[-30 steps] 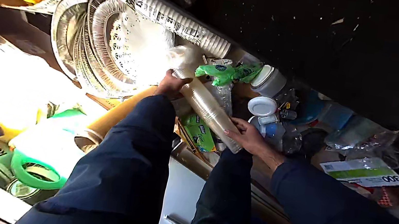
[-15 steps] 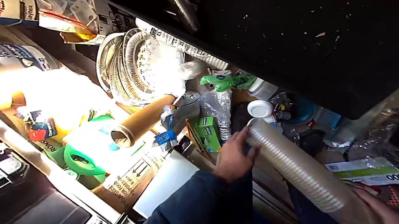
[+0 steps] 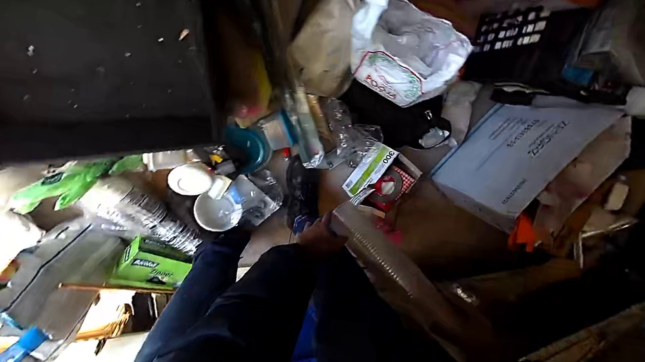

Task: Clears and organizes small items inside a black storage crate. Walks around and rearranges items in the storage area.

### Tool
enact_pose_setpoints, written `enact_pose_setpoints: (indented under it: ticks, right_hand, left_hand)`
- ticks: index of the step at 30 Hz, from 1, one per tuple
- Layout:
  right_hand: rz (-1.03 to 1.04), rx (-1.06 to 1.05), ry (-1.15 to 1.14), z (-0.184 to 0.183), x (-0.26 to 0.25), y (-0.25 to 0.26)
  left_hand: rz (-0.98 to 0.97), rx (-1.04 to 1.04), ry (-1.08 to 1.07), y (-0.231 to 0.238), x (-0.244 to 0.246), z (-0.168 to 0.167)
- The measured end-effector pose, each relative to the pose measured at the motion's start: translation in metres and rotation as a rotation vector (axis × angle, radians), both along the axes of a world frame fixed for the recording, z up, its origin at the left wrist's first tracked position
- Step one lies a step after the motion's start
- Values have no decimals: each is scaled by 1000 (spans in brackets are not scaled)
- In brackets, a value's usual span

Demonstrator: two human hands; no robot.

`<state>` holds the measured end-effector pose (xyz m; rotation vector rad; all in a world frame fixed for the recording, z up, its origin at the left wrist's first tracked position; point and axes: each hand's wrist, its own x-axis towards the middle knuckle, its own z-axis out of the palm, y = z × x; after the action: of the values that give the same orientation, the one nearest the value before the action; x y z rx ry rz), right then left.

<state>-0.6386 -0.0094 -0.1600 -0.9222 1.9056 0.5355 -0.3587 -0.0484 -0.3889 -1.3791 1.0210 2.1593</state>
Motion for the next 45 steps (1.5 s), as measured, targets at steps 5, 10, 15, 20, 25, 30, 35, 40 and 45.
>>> enact_pose_setpoints:
  ticks: [5,10,15,20,25,30,35,40,45]
  right_hand:
    - [-290,123,-94,-58,-46,60]
    - [-640,137,-125,-106,-56,88]
    - [-591,211,2,-181,-46,70]
    - [-449,132,-4,-222,-31,68]
    - [-293,136,-21,-209,-44,74]
    - [17,-312,-56,-184,-11,31]
    - [139,-430,-607,-104,138,-58]
    - [341,-220,-913,-116,230,-51]
    - [434,17,-717,-123,264,-37]
  left_hand:
    - [-318,-159,-90,8,-62,-54]
    - [-574,-220,-74,10,-119,-99]
    - [-467,-203,-1,19,-100,-145]
    - [-121,-312,-91,2,35,-102]
    - [200,-192,-272,26,202,-45]
    - [752,-322,-844,88,371,0]
    - [795,-299,-1312,146,481,-20]
    - [772,-335,-1203,132,538,-79]
    - [1024,-347,-1120,142,522,-48]
